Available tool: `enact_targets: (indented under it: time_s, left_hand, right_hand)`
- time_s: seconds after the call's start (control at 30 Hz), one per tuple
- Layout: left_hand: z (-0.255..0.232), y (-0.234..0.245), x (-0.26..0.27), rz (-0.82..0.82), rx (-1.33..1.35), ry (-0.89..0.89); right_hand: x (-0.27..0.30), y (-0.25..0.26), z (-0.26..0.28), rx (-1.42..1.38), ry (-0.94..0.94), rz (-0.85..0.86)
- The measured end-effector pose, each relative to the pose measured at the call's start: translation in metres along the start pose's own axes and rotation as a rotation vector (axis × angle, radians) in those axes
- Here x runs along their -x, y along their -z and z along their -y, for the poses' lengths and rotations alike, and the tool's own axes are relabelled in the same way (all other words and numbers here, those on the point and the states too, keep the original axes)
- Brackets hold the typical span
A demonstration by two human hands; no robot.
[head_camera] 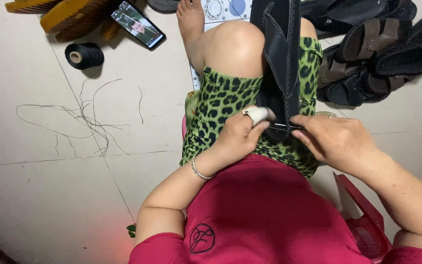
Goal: The person sews a black shoe using a needle and thread while sitting. They repeatedly insert the needle through the shoe's sole and pull the thread to stitch it. A smartphone is visible on the floor nearby.
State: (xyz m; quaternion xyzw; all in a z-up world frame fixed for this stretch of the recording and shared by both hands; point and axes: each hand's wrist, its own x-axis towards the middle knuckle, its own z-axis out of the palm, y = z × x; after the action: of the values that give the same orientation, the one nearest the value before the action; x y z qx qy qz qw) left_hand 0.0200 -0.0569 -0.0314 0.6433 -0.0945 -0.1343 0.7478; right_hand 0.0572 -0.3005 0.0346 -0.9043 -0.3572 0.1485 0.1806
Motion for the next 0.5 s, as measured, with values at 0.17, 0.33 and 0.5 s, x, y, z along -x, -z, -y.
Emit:
enact_targets:
  time_s: [0.17, 0.33, 0.5]
  left_hand:
    - [-0.003, -0.017, 0.015, 0.149, -0.613, -0.175]
    - [0.003, -0.010, 0.001, 0.047, -0.559, -0.192]
    - [0.004, -0.022, -0.001, -0.107, -0.658, -0.266]
  right_hand:
    - [0.018, -0.005, -0.007, 0.173, -0.016, 0.160]
    - [0.035, 0.040, -0.024, 0.199, -0.262, 0.610]
    - [0.048, 0.027, -0.018, 0.123, -0.387, 0.258]
